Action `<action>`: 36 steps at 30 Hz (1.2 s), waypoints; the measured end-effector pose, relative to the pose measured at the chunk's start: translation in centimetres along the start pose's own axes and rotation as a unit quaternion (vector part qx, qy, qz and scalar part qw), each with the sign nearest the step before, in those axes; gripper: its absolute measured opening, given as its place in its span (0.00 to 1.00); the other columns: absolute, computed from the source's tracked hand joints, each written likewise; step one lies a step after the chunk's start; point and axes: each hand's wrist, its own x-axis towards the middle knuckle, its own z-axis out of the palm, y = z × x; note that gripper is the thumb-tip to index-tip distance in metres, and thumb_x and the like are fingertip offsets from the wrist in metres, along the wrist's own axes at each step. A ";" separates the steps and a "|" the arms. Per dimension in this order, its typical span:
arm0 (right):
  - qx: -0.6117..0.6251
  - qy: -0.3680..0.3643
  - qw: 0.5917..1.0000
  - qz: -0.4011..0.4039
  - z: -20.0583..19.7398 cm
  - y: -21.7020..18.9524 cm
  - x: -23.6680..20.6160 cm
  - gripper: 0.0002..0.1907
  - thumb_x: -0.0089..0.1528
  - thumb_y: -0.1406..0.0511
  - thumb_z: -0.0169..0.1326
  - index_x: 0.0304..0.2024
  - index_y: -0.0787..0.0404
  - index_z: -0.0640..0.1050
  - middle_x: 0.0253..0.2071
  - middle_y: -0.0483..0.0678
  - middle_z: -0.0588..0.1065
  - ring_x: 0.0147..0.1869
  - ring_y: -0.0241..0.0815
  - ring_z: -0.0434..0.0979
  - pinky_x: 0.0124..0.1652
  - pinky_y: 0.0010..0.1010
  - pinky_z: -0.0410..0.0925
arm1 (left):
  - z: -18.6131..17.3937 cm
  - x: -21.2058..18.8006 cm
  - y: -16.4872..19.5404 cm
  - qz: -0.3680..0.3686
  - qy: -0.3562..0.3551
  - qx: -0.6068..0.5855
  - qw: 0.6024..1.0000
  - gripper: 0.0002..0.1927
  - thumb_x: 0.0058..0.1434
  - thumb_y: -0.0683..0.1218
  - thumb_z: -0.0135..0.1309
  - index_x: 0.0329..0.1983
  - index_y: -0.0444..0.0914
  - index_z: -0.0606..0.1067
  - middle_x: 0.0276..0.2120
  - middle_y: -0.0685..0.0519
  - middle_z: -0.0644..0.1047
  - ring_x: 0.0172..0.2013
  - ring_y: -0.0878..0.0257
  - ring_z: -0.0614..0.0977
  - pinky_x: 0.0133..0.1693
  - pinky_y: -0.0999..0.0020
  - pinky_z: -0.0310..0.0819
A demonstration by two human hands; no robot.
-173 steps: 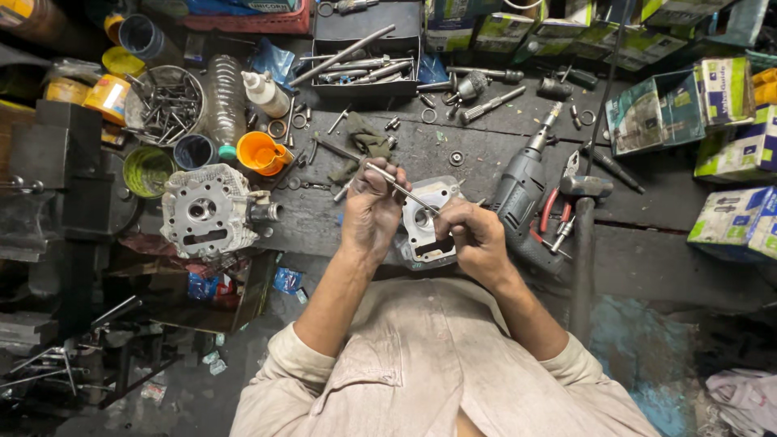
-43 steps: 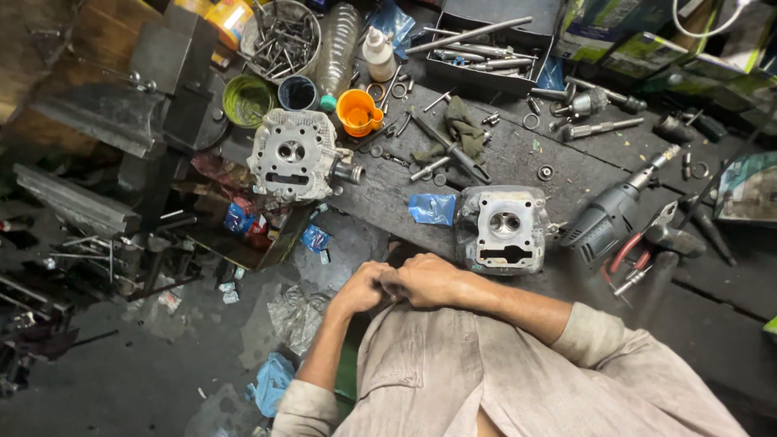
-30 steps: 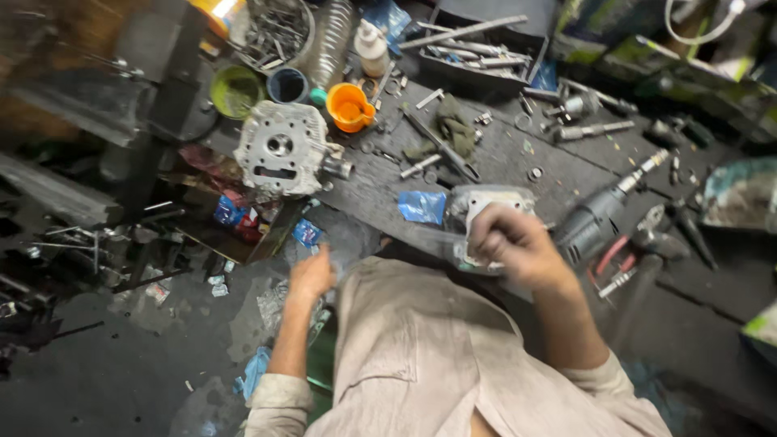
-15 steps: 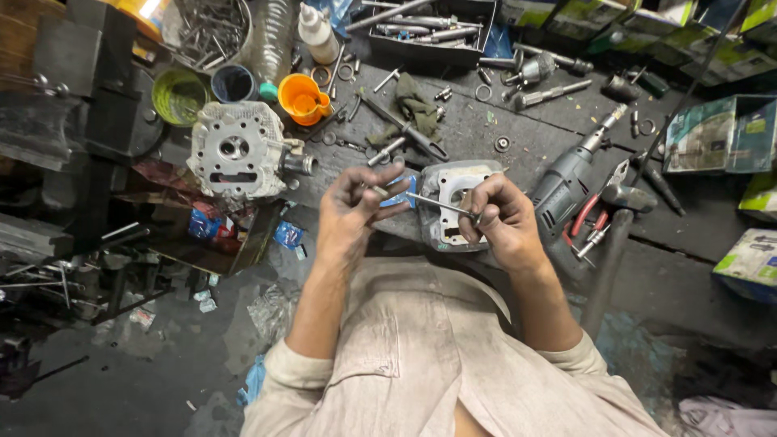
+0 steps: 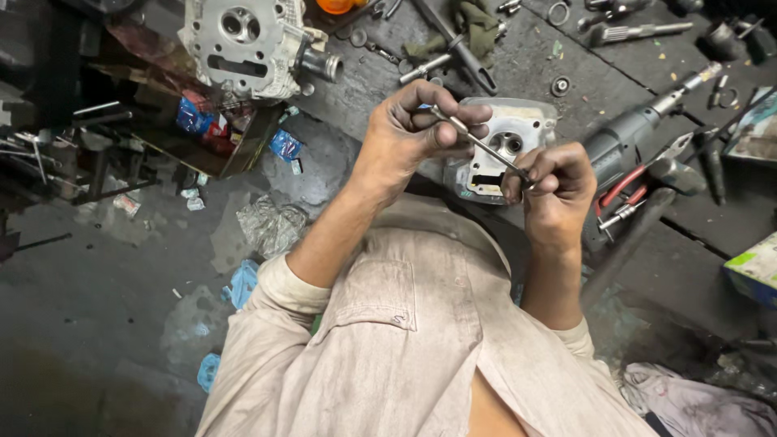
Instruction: The person works on a motorcycle engine crankcase at a workbench, driving a component into the housing with a hammer and drift, then uses a screwdriver to work on fasteners and handles small parts and a blue packet of gasket material. They reposition the crankcase repeatedly and hammer a punch into the housing near the end.
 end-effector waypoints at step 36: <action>-0.200 -0.051 0.965 -0.160 0.2 -0.8 2.5 0.06 0.62 0.79 0.47 0.39 0.66 0.70 0.32 0.50 0.73 0.38 0.45 0.74 0.40 0.34 0.69 | -1.5 4.3 -1.9 0.008 -0.019 -0.040 0.999 0.17 0.60 0.51 0.67 0.45 0.37 0.79 0.42 0.50 0.82 0.46 0.60 0.83 0.54 0.62 0.78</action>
